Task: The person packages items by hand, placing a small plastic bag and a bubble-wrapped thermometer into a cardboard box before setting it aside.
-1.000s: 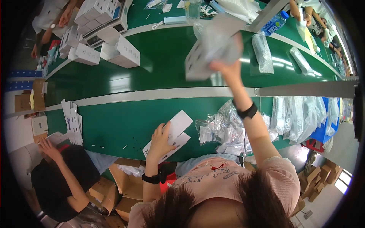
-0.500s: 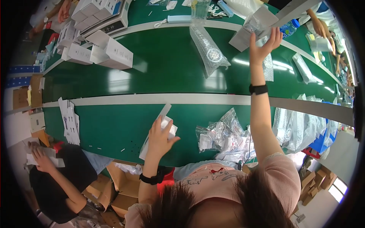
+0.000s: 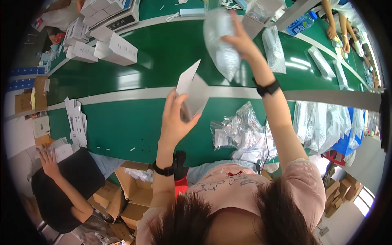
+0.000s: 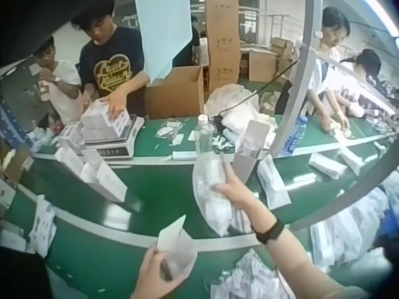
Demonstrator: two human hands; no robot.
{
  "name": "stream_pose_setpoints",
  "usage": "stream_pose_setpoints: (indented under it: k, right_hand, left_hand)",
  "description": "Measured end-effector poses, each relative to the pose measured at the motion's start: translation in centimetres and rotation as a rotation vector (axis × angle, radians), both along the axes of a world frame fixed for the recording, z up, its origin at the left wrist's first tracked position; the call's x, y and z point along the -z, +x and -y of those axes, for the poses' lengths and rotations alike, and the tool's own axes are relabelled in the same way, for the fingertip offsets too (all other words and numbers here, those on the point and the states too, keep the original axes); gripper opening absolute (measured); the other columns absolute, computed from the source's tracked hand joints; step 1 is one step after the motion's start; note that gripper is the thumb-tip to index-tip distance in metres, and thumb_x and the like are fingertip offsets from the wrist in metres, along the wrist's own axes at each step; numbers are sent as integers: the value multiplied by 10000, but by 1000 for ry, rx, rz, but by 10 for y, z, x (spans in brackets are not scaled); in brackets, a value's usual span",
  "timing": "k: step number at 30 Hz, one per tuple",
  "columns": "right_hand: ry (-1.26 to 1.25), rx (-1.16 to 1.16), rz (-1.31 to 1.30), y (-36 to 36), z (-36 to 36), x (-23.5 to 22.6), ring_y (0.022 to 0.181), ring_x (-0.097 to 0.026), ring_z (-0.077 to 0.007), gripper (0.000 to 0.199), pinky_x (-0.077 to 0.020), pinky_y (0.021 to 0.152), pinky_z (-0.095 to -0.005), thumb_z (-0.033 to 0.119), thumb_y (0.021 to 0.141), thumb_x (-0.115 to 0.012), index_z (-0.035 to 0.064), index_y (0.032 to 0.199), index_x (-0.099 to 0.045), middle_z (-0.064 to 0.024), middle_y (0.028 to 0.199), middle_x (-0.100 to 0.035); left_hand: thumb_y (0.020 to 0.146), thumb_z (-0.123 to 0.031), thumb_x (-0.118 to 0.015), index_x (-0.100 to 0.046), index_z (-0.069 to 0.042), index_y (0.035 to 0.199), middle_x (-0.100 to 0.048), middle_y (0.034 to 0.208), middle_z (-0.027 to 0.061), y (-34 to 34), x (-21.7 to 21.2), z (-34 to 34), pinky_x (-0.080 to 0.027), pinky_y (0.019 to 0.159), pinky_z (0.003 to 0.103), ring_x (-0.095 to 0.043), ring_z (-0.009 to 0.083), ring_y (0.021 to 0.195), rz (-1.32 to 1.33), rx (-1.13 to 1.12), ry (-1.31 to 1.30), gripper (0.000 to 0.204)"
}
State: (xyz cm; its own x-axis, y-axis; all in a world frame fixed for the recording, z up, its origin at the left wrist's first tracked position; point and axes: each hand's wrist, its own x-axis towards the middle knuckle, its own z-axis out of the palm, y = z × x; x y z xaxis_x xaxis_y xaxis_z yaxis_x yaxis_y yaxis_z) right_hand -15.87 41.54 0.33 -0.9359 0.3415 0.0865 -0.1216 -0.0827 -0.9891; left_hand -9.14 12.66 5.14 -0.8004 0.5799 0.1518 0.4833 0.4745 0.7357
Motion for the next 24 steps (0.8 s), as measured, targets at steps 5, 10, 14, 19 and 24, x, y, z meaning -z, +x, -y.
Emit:
stream_pose_setpoints:
  k: [5,10,14,19,24]
  right_hand:
    - [-845,235,-197,92,45,-68,1074,-464,-246,695,-433,858,-352,55,734,-612,126,1315,-238,-113,1216,-414]
    - [50,668,-287,105,116,-48,1089,-418,-266,686,-400,877,-389,76,717,-640,147,1269,-240,-83,1117,-410]
    - [1025,386,-187,128,147,-53,1170,-345,-325,479,-334,931,-405,39,682,-636,119,1128,-481,-132,1135,-419]
    - [640,291,-175,181,106,-17,1168,-337,-358,397,-351,920,-386,94,682,-648,94,1071,-567,-142,1148,-444]
    - [975,235,443,230,52,75,1020,-431,-329,424,-388,868,-396,100,677,-660,122,1091,-568,-114,1108,-477]
  left_hand:
    - [592,-150,-769,-365,-59,1094,-388,1243,224,13,24,-18,-426,851,404,-463,384,1069,-6,50,110,650]
    - [582,-148,-791,-289,-42,1041,-406,1210,257,32,35,-36,-419,846,421,-486,364,1057,45,-146,225,688]
    - [578,-121,-798,-270,-44,1015,-417,1169,282,39,47,-30,-412,849,421,-493,362,1045,-108,-219,306,690]
    - [577,-102,-802,-264,-58,1000,-393,1172,273,35,60,-6,-391,871,386,-463,339,1064,-79,-245,395,686]
    - [583,-123,-805,-268,-64,1007,-338,1220,261,43,85,-4,-357,900,359,-417,295,1102,-253,-113,549,687]
